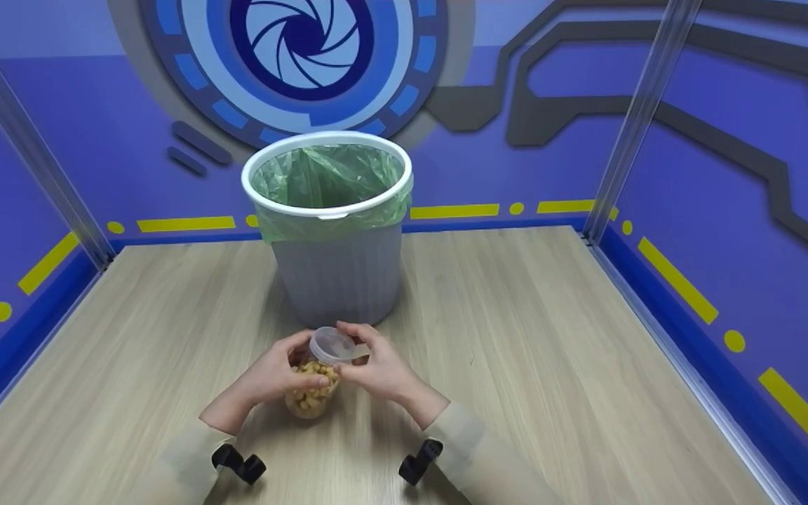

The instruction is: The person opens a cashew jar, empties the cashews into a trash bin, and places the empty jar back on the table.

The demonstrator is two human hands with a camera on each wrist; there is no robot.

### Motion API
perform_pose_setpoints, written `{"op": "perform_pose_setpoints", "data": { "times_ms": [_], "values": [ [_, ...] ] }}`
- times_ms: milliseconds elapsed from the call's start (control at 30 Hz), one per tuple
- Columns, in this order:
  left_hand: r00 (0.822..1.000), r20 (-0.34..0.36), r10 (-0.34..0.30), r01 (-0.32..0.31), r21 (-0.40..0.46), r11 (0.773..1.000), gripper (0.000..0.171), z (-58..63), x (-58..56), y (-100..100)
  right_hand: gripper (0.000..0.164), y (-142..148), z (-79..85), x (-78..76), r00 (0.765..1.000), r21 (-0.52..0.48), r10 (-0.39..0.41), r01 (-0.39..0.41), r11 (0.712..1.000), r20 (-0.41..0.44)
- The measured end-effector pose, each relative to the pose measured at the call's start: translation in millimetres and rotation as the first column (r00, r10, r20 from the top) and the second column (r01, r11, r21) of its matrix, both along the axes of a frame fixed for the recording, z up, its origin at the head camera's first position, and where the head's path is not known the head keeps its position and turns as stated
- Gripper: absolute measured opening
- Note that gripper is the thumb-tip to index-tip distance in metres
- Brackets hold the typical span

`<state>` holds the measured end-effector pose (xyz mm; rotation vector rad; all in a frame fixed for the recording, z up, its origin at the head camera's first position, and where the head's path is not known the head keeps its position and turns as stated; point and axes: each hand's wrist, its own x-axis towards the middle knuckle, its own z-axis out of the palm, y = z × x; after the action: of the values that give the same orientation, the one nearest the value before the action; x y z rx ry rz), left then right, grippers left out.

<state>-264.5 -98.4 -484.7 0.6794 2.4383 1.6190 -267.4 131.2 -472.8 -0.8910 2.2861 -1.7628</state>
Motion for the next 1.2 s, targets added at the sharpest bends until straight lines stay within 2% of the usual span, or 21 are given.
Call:
{"op": "perform_pose_setpoints", "data": {
  "times_ms": [167,300,433,533,1200],
  "values": [
    [1.000,0.000,0.014,-0.014,0.005,1.000,0.064,-0.3,-0.2,-0.1,0.069,0.5,0.2,0.1,1.000,-0.003,0.014,-0.014,1.000,-0.012],
    [0.999,0.016,0.032,-0.032,0.005,0.999,0.064,0.9,1.0,0.4,0.074,0.1,-0.1,0.9,0.999,0.025,-0.035,0.035,0.999,0.007],
    [0.999,0.024,0.026,-0.026,0.012,1.000,0.065,2.2,2.8,1.1,0.066,-0.4,-0.6,1.2,0.995,0.040,-0.094,0.092,0.995,0.039],
    [1.000,0.014,0.008,-0.008,0.018,1.000,0.064,2.2,3.4,1.3,0.060,-0.8,-0.9,0.8,0.993,0.029,-0.107,0.106,0.994,0.054],
    [1.000,0.010,0.009,-0.009,-0.006,1.000,0.067,1.8,2.4,0.6,0.063,0.1,-1.9,0.7,1.000,-0.049,0.002,-0.001,0.999,0.019]
  ]
}}
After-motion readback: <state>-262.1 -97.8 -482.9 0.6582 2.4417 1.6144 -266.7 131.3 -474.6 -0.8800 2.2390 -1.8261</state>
